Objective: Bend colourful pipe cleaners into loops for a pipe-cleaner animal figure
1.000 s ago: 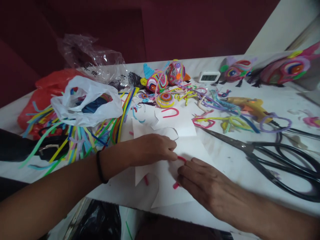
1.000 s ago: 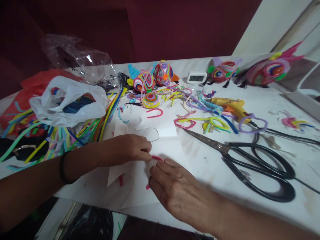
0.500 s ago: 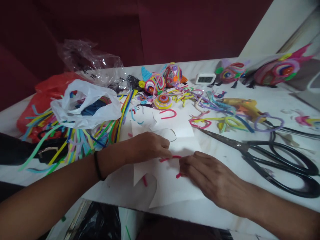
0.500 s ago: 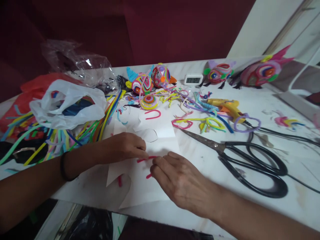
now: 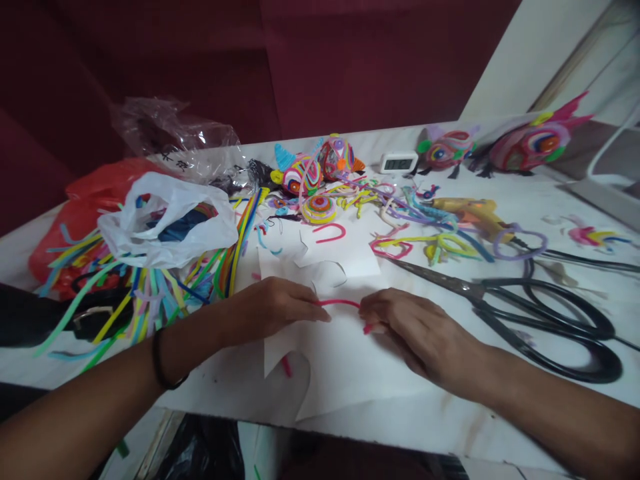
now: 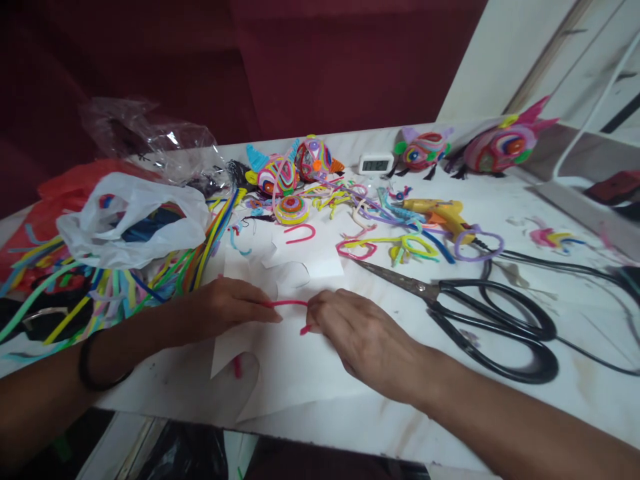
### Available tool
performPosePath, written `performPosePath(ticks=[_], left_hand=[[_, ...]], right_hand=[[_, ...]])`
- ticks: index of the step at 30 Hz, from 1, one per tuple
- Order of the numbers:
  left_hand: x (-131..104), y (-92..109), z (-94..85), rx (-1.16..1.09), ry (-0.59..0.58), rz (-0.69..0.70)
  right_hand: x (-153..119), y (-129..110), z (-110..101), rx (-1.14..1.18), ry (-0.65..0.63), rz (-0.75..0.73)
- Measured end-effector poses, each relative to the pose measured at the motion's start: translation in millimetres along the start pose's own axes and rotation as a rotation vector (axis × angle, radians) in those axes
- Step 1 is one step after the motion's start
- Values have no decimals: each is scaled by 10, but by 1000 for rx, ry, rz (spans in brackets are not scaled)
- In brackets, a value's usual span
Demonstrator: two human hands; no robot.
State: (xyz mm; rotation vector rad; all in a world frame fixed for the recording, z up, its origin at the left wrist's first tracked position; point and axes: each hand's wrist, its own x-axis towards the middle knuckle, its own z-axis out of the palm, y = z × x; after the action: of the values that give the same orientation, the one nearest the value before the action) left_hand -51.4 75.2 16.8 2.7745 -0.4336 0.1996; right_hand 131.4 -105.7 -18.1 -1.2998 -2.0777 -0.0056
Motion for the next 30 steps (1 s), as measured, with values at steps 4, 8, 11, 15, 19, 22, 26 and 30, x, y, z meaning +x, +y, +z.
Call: performPosePath(ticks=[4, 8, 11, 15, 19, 22, 26, 30], left_hand=[[-15, 144, -22, -51, 75, -50], [-31, 195, -5, -296, 119, -230], [-40, 145, 12, -514, 142, -318], [-33, 103, 25, -504, 175, -301], [-8, 177, 68, -327, 209, -199], [20, 266, 119, -333, 157, -103], [34, 341, 211, -342, 121, -89], [8, 349, 305, -339, 73, -160]], right_hand=[[0, 22, 10, 64, -9, 3], [-1, 3, -8, 108, -50, -8], [-7, -14, -21, 119, -71, -17], [-8, -36, -24, 119, -75, -12], [7, -65, -14, 138, -112, -16], [18, -91, -3, 102, -157, -37], [20, -127, 17, 47, -222, -70], [10, -164, 55, -30, -275, -122]])
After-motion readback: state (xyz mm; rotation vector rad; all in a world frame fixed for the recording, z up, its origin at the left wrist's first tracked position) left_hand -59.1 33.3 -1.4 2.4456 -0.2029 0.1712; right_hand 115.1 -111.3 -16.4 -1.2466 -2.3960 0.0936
